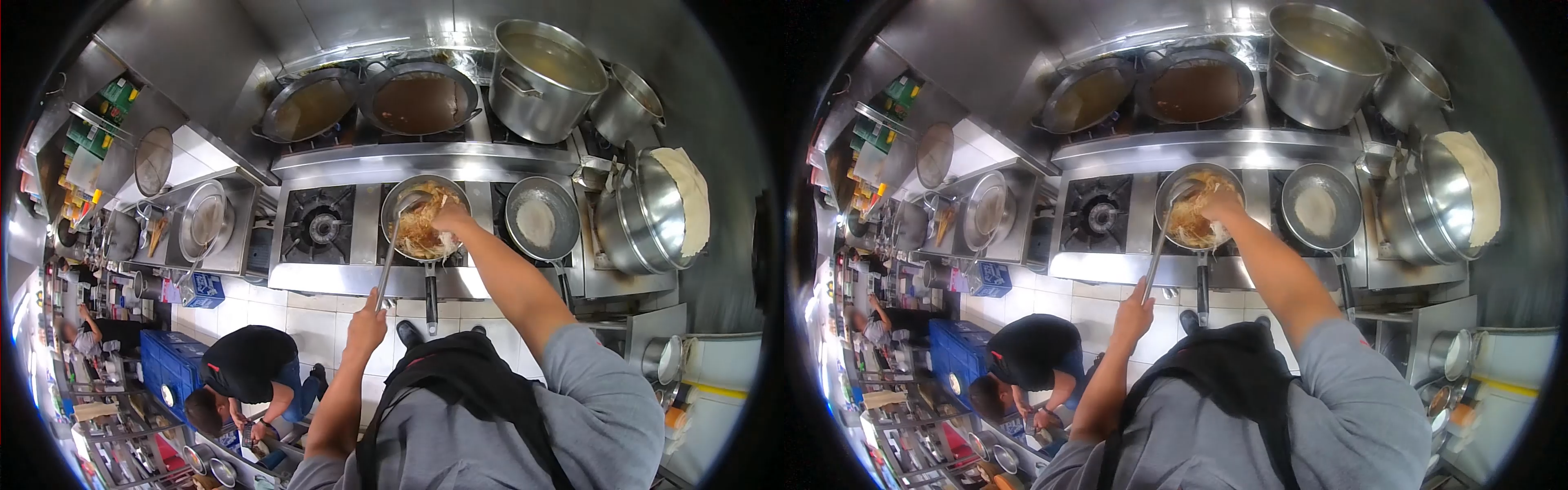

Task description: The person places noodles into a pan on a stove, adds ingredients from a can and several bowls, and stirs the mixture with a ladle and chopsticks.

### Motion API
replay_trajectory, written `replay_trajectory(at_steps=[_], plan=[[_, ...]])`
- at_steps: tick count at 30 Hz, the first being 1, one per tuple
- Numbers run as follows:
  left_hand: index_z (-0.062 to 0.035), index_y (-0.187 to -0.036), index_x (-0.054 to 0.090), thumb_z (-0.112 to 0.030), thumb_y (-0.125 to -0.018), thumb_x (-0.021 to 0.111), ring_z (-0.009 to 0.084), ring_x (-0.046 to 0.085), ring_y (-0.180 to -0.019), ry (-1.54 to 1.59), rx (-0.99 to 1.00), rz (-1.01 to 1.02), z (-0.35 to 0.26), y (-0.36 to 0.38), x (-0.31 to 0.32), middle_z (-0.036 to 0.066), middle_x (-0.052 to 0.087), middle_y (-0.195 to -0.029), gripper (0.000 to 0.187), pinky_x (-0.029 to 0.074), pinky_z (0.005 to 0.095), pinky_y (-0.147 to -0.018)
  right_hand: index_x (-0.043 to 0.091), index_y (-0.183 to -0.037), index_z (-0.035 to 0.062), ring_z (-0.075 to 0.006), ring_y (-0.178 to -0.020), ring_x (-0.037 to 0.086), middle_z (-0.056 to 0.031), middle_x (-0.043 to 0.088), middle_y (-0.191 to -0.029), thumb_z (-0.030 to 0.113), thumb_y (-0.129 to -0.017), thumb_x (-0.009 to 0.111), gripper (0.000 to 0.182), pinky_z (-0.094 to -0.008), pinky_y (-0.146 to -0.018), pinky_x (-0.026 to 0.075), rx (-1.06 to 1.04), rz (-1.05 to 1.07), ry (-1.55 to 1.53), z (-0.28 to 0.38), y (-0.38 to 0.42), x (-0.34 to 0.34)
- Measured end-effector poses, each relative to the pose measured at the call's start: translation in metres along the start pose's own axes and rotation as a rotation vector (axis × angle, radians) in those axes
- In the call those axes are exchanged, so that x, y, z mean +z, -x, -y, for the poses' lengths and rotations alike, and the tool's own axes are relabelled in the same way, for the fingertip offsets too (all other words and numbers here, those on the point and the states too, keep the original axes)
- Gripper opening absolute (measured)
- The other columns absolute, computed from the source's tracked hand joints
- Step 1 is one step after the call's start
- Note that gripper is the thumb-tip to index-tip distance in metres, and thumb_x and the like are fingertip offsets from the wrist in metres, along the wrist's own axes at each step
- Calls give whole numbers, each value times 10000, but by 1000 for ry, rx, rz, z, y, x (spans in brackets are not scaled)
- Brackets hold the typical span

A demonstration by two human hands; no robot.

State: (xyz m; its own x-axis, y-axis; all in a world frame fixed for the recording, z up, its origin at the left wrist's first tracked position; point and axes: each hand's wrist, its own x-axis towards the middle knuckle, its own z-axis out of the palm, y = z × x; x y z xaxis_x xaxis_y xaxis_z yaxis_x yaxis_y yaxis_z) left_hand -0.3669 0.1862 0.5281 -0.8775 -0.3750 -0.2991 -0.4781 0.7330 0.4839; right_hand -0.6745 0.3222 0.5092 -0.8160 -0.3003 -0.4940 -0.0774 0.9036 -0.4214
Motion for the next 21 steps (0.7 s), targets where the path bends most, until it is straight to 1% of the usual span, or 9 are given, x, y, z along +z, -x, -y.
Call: replay_trajectory(at_steps=[1,5,7,9,11,13,14,16,21], plan=[[-68,-1462,346,-187,-912,571,484,645,-853,1,1,4,-5,7,-7,306,666,-906,605,504,553,-798,310,-1456,-40,-356,-960,696,-268,581,-1277,162,-752,657,810,-412,-681,602,64,115,-138,3,7,-8],[-81,-1494,296,-191,-922,561,478,649,-856,-55,-113,-6,-8,25,-5,307,666,-911,641,503,556,-791,229,-1511,6,-334,-820,716,-293,596,-1227,157,-744,666,895,-396,-548,590,-27,-28,-126,-19,-7,9],[-79,-1504,276,-196,-930,552,481,649,-853,-51,-116,-26,-10,28,11,309,666,-908,647,504,555,-782,197,-1537,62,-325,-795,716,-303,629,-1151,158,-741,677,934,-397,-598,596,-84,37,-208,-21,-8,7],[-59,-1510,250,-205,-945,528,493,645,-847,10,-175,17,-15,27,34,318,662,-896,646,508,549,-767,206,-1535,69,-329,-794,715,-299,634,-1142,151,-746,669,918,-397,-619,599,-59,6,-268,-18,-9,15],[-42,-1513,224,-202,-952,513,503,640,-844,87,-113,14,-13,26,47,323,659,-891,651,511,538,-753,216,-1533,75,-334,-792,714,-296,639,-1133,145,-751,661,903,-397,-640,602,-33,-27,-325,-24,-22,31],[-42,-1515,217,-195,-947,518,502,640,-840,120,-87,5,-20,27,36,325,657,-885,661,512,536,-749,233,-1526,82,-356,-908,701,-286,601,-1224,147,-751,673,894,-390,-696,601,-12,-150,-346,-24,-31,42],[-43,-1518,205,-189,-942,523,503,638,-827,89,-63,11,-19,25,27,330,652,-866,674,513,535,-740,233,-1526,82,-356,-908,701,-286,601,-1224,147,-751,673,894,-390,-696,601,-12,-149,-347,-26,-35,45],[-43,-1520,193,-184,-937,528,504,637,-813,53,-39,13,-20,23,22,336,647,-847,688,514,535,-732,243,-1522,89,-373,-1075,647,-285,568,-1280,177,-742,713,916,-393,-726,597,96,-138,-417,-16,-22,33],[-54,-1529,167,-179,-931,533,491,643,-779,-29,-142,-8,-32,19,55,313,661,-870,712,513,551,-719,246,-1504,49,-387,-1190,576,-281,567,-1285,233,-727,770,955,-418,-855,560,5,-304,-321,-31,-37,62]])
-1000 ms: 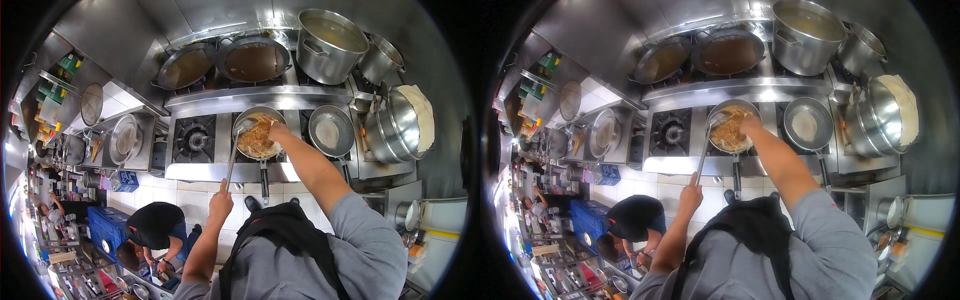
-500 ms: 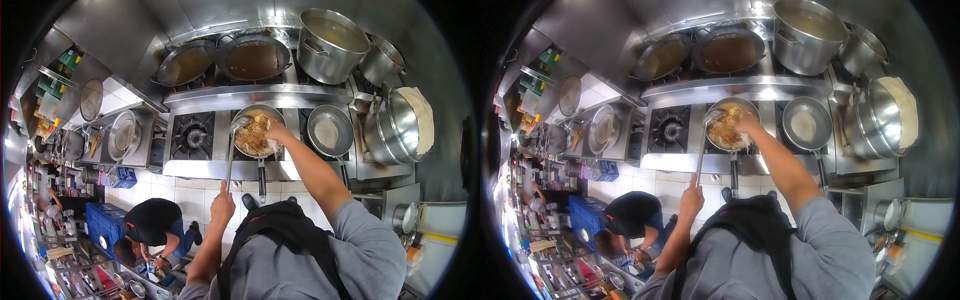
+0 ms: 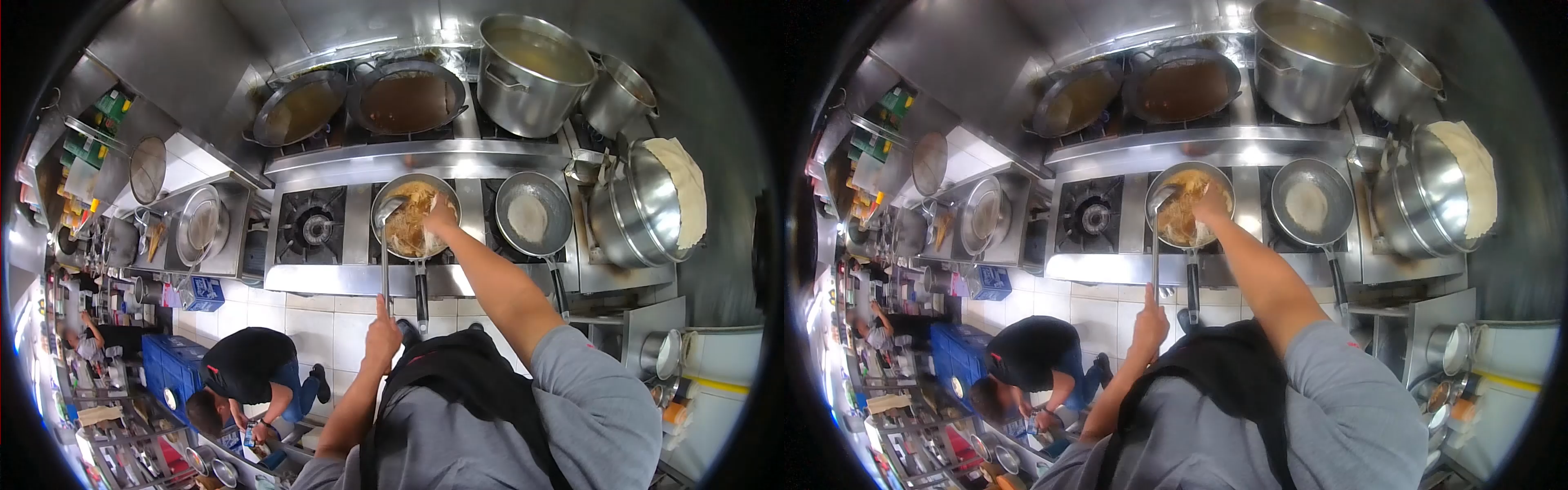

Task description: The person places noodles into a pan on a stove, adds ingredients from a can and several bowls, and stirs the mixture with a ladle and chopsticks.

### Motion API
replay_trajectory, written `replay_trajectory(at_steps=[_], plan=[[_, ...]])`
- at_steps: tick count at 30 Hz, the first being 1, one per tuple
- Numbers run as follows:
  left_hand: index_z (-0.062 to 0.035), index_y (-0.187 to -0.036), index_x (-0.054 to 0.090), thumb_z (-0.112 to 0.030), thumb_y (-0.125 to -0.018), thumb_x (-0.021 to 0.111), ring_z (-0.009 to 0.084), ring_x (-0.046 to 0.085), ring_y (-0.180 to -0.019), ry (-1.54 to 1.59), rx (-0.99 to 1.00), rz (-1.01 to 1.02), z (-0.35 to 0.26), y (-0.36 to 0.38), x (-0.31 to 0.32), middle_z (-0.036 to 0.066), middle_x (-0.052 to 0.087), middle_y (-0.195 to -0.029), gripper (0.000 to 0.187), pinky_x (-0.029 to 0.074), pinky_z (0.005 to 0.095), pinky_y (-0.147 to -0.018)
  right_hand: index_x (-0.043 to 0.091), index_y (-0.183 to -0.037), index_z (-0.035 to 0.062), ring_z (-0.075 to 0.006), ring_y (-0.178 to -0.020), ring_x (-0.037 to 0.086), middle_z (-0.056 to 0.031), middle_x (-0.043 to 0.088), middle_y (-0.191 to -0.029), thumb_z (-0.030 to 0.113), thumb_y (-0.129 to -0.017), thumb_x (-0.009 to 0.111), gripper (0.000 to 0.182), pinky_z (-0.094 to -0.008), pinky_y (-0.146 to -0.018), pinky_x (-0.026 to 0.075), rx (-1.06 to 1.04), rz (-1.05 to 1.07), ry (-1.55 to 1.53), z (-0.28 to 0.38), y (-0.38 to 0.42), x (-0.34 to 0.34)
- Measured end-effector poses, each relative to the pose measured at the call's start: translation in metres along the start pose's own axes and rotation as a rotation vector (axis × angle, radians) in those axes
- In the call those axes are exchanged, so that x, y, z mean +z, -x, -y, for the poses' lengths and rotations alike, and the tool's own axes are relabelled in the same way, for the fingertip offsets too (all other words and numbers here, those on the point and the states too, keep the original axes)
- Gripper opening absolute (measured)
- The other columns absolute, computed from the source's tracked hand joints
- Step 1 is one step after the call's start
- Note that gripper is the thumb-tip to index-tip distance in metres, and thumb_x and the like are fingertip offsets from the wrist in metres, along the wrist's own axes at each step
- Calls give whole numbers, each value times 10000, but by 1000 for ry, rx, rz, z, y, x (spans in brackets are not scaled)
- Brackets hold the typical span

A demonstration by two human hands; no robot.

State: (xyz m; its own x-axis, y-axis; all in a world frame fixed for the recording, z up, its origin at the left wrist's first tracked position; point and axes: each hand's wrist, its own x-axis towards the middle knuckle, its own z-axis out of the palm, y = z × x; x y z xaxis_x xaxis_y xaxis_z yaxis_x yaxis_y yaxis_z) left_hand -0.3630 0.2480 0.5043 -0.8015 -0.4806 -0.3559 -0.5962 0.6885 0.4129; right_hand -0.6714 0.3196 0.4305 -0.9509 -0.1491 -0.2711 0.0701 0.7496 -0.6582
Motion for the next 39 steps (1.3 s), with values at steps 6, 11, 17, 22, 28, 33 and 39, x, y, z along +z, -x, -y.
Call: replay_trajectory(at_steps=[6,11,17,22,28,33,39], plan=[[-83,-1529,179,-134,-934,513,508,638,-859,189,111,-25,13,0,-15,345,650,-941,685,508,555,-786,311,-1437,8,-393,-1176,582,-271,579,-1273,250,-721,790,895,-411,-978,493,-68,98,94,-2,-3,-27],[-103,-1538,164,-125,-941,503,438,662,-713,42,-9,-23,-3,1,11,289,660,-853,688,530,513,-628,359,-1397,24,-388,-1159,592,-254,590,-1263,212,-728,774,809,-416,-997,470,-11,83,-15,-11,-6,-15],[-155,-1536,219,-120,-972,464,93,419,-451,1110,-224,338,-7,2,-25,-14,407,-646,616,408,265,-392,362,-1431,88,-386,-1176,580,-229,605,-1249,120,-779,681,727,-421,-998,470,75,-75,-107,-5,5,-4],[-161,-1563,73,-120,-989,456,102,421,-475,1022,-267,307,-24,11,-4,7,438,-681,691,418,277,-407,340,-1456,101,-390,-1168,588,-236,610,-1235,135,-803,666,731,-420,-1004,470,152,-52,-92,-3,6,-7],[-197,-1341,353,-138,-999,437,79,385,-503,1393,-379,481,-20,1,-19,-8,412,-700,357,346,240,-439,354,-1435,82,-407,-1146,598,-265,609,-1218,157,-822,666,692,-432,-993,479,147,-38,-44,-5,0,-2],[-242,-1490,199,-133,-988,483,90,390,-492,1584,-447,585,-11,-8,-29,1,419,-689,587,358,260,-442,371,-1347,52,-390,-1134,609,-264,615,-1203,177,-819,687,628,-434,-964,499,150,-34,-15,-4,-4,-10],[-212,-1219,387,-134,-990,476,85,384,-490,1555,-387,610,-13,-5,-52,1,414,-687,257,354,260,-442,380,-1331,14,-384,-1152,602,-266,595,-1249,237,-792,719,674,-419,-971,496,224,5,-80,-3,-11,-8]])
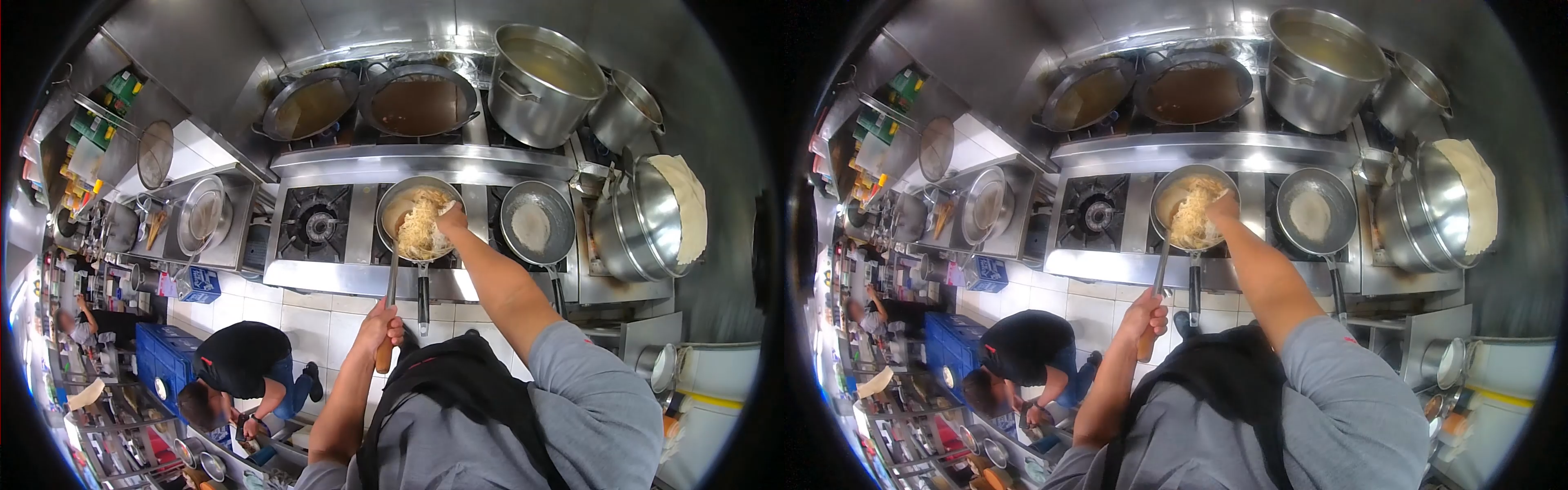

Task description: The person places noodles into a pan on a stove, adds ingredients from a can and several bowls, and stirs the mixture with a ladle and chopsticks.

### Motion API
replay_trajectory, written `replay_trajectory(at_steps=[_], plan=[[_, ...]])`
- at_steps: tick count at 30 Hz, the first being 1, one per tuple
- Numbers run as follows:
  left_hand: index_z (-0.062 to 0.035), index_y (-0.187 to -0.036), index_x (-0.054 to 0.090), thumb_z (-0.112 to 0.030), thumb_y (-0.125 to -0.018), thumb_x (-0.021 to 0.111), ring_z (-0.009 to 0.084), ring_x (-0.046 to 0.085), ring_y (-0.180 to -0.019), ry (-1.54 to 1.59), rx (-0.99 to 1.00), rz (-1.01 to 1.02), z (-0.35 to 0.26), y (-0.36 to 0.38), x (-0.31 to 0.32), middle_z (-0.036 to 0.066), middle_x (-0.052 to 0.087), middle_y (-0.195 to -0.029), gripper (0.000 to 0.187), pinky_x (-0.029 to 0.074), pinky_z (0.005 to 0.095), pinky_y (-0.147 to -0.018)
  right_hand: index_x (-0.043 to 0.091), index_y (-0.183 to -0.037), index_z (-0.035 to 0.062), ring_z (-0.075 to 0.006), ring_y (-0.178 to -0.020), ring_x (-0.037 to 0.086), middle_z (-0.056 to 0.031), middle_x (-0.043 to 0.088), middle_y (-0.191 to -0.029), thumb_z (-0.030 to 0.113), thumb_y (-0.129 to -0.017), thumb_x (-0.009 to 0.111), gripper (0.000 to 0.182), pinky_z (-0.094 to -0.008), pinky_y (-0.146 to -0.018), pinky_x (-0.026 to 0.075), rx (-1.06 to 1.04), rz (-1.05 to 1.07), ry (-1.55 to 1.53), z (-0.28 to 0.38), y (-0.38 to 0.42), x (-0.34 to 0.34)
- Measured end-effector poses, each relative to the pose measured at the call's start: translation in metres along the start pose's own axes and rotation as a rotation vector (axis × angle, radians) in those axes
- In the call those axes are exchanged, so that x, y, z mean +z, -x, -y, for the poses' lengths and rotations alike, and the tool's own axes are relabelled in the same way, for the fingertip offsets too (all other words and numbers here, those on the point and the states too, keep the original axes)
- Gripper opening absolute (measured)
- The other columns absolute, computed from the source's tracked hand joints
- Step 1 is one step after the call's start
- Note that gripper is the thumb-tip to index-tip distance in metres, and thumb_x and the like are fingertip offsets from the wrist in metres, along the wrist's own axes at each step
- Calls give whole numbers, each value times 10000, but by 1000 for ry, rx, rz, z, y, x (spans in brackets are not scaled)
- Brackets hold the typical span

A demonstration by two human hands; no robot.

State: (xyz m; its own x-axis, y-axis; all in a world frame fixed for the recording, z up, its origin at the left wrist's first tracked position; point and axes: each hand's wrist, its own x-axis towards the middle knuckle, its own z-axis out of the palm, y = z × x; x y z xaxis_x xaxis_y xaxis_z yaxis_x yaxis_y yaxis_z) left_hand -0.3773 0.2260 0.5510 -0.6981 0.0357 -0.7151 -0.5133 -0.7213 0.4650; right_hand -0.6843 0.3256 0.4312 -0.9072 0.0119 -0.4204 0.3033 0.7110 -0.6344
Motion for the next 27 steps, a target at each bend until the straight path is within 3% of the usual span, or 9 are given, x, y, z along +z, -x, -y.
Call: replay_trajectory(at_steps=[3,7,9,13,15,19,22,25,27], plan=[[-202,-1208,395,-135,-991,475,87,378,-484,-25,19,-38,-12,5,-1,-1,409,-676,241,351,261,-436,389,-1354,14,-381,-1175,590,-263,581,-1278,238,-790,712,687,-408,-987,486,92,13,-159,-2,1,3],[-183,-1279,376,-137,-988,475,86,384,-482,-125,40,-35,-24,5,-3,-3,419,-668,311,366,262,-433,418,-1368,16,-377,-1213,566,-244,571,-1306,212,-796,686,662,-398,-1015,465,37,38,-71,-1,-6,21],[-173,-1289,373,-136,-986,472,85,387,-482,-163,55,-44,-27,4,-3,-3,423,-667,321,374,262,-434,300,-1459,-22,-367,-1194,580,-254,558,-1320,274,-824,686,800,-392,-996,486,-33,5,-20,-1,-10,35],[-156,-1389,318,-125,-983,456,89,398,-480,-206,49,-52,-30,9,2,-5,426,-671,431,392,267,-435,334,-1470,14,-352,-1215,571,-245,551,-1335,222,-828,659,749,-378,-1013,474,26,71,24,13,-6,26],[-154,-1430,290,-123,-983,448,91,400,-478,-222,50,-46,-29,13,3,-7,423,-671,475,395,269,-435,522,-1323,18,-351,-1259,535,-211,577,-1317,207,-780,691,599,-398,-1031,456,-106,-13,141,6,-18,28],[-148,-1480,245,-121,-984,444,89,404,-478,-259,72,-53,-29,23,12,-7,425,-680,535,399,262,-432,624,-1212,22,-321,-1263,541,-195,623,-1259,252,-755,739,524,-398,-1010,475,-33,113,201,4,-28,15],[-143,-1490,239,-116,-983,446,84,409,-481,-329,90,-59,-31,30,20,-6,428,-689,549,402,256,-430,675,-1121,21,-315,-1199,585,-194,661,-1175,298,-719,798,503,-416,-955,507,-179,249,448,3,-13,2],[-135,-1506,225,-114,-981,449,80,419,-487,-410,114,-81,-31,35,27,-5,431,-697,571,410,252,-429,678,-1094,9,-319,-1075,629,-194,675,-1106,340,-685,833,548,-436,-896,523,-323,135,672,-6,0,4],[-130,-1513,218,-116,-982,451,79,424,-491,-462,133,-84,-29,38,34,-5,433,-700,580,416,252,-429,708,-997,48,-300,-911,664,-146,688,-1022,195,-753,706,285,-416,-742,537,-580,-111,758,-19,10,0]])
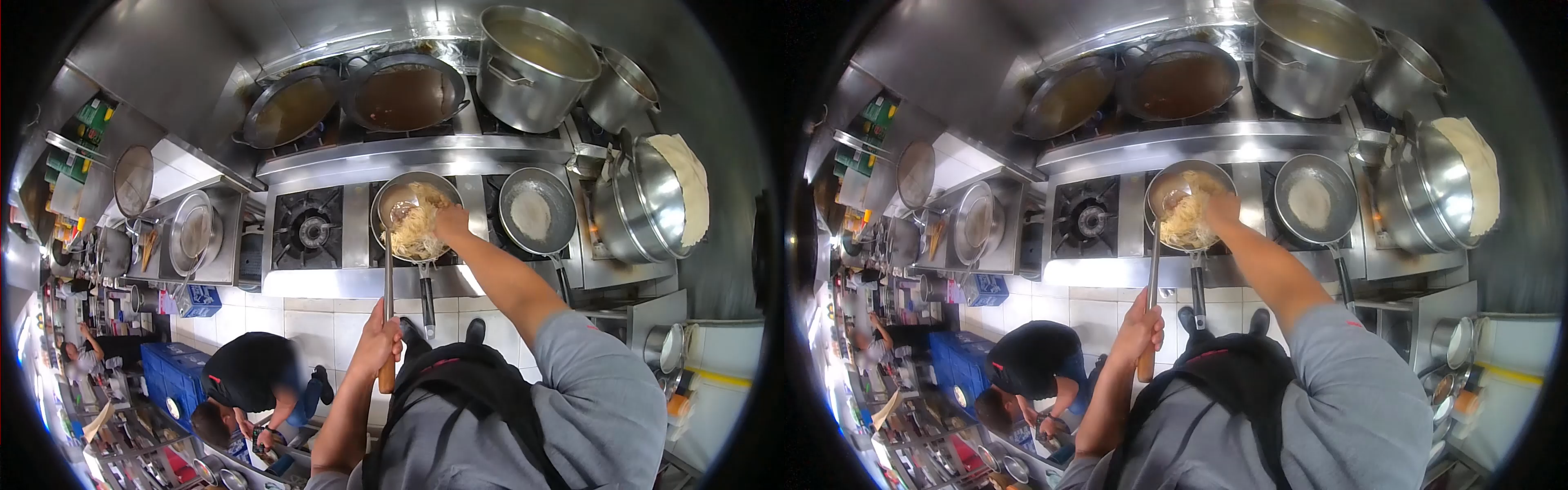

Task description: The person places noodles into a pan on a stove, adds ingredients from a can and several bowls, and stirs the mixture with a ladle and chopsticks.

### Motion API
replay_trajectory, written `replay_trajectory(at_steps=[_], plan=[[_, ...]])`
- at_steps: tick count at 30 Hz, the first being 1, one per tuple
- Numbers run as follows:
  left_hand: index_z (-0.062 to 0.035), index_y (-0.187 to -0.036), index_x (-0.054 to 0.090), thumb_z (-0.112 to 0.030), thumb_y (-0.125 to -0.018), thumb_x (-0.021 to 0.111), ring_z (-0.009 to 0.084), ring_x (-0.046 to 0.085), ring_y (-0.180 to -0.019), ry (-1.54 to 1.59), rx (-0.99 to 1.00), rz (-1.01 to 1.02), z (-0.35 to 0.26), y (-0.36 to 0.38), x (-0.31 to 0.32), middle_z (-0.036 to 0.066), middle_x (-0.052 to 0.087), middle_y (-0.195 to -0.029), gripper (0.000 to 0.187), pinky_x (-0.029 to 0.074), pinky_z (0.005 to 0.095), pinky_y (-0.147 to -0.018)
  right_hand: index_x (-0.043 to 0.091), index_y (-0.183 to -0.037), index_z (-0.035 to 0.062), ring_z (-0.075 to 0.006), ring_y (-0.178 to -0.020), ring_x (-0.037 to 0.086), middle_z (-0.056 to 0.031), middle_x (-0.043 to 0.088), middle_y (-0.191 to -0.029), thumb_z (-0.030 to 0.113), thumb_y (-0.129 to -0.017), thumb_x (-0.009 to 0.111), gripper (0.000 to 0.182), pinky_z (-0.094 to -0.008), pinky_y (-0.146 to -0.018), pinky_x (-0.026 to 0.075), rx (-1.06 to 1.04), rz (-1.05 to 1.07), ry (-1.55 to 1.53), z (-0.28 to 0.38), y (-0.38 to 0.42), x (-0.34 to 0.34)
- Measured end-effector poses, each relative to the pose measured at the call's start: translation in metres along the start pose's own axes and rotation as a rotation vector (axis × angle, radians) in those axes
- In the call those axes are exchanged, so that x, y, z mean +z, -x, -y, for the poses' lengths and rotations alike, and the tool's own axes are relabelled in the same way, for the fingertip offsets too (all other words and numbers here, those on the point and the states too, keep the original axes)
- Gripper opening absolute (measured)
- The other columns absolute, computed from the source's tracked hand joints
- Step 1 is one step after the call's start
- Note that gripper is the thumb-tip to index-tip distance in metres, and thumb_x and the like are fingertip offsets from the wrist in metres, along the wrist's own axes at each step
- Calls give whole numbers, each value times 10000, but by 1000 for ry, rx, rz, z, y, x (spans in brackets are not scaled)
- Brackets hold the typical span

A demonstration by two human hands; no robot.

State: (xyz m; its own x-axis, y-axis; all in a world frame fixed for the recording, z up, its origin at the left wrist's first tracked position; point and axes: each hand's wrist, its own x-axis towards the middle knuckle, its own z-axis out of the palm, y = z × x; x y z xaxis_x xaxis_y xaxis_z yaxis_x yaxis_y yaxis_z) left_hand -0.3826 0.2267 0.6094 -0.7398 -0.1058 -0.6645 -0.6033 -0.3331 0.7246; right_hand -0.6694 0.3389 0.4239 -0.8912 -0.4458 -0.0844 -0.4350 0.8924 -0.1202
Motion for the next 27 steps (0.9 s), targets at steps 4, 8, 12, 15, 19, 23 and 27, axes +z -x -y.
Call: replay_trajectory(at_steps=[4,8,12,15,19,23,27], plan=[[-125,-1559,128,-109,-956,455,97,449,-496,-135,5,-5,9,2,12,13,451,-721,686,425,257,-425,691,-977,76,-354,-919,626,-174,635,-996,226,-780,697,248,-447,-792,510,84,-242,-351,-32,51,-22],[-136,-1568,90,-117,-953,467,132,487,-507,-366,-10,-60,28,-6,23,54,508,-777,722,464,297,-432,682,-854,43,-375,-852,621,-181,646,-864,209,-816,636,176,-441,-724,491,185,-260,-665,-75,157,-4],[-137,-1560,155,-151,-951,500,230,600,-573,-792,41,-205,42,-29,18,202,638,-943,700,526,364,-486,694,-828,53,-376,-837,646,-191,683,-862,230,-841,586,208,-464,-754,503,190,170,-712,-133,257,90],[-139,-1542,214,-152,-938,530,496,634,-973,-987,362,-253,42,-15,6,356,621,-1099,682,510,486,-847,701,-810,73,-390,-888,659,-182,700,-906,218,-826,571,195,-497,-791,514,301,368,-760,-160,313,113],[-118,-1543,212,-133,-929,532,494,581,-1105,-1045,356,-236,57,19,13,349,574,-1221,692,484,462,-926,692,-776,67,-359,-867,675,-172,696,-847,214,-796,617,166,-480,-778,524,332,302,-679,-222,359,199],[-175,-1545,217,-122,-922,532,514,634,-857,-1084,373,-306,97,-4,5,344,649,-925,700,505,530,-731,628,-748,74,-133,-471,494,-49,568,-653,112,-795,598,67,-283,-382,370,811,569,-1174,-248,367,212],[-166,-1533,257,-95,-897,550,513,628,-796,-1131,490,-373,72,-2,10,347,636,-875,704,483,548,-705,555,-743,97,-120,-469,464,-42,522,-645,78,-813,564,73,-263,-383,346,959,541,-1262,-264,374,194]])
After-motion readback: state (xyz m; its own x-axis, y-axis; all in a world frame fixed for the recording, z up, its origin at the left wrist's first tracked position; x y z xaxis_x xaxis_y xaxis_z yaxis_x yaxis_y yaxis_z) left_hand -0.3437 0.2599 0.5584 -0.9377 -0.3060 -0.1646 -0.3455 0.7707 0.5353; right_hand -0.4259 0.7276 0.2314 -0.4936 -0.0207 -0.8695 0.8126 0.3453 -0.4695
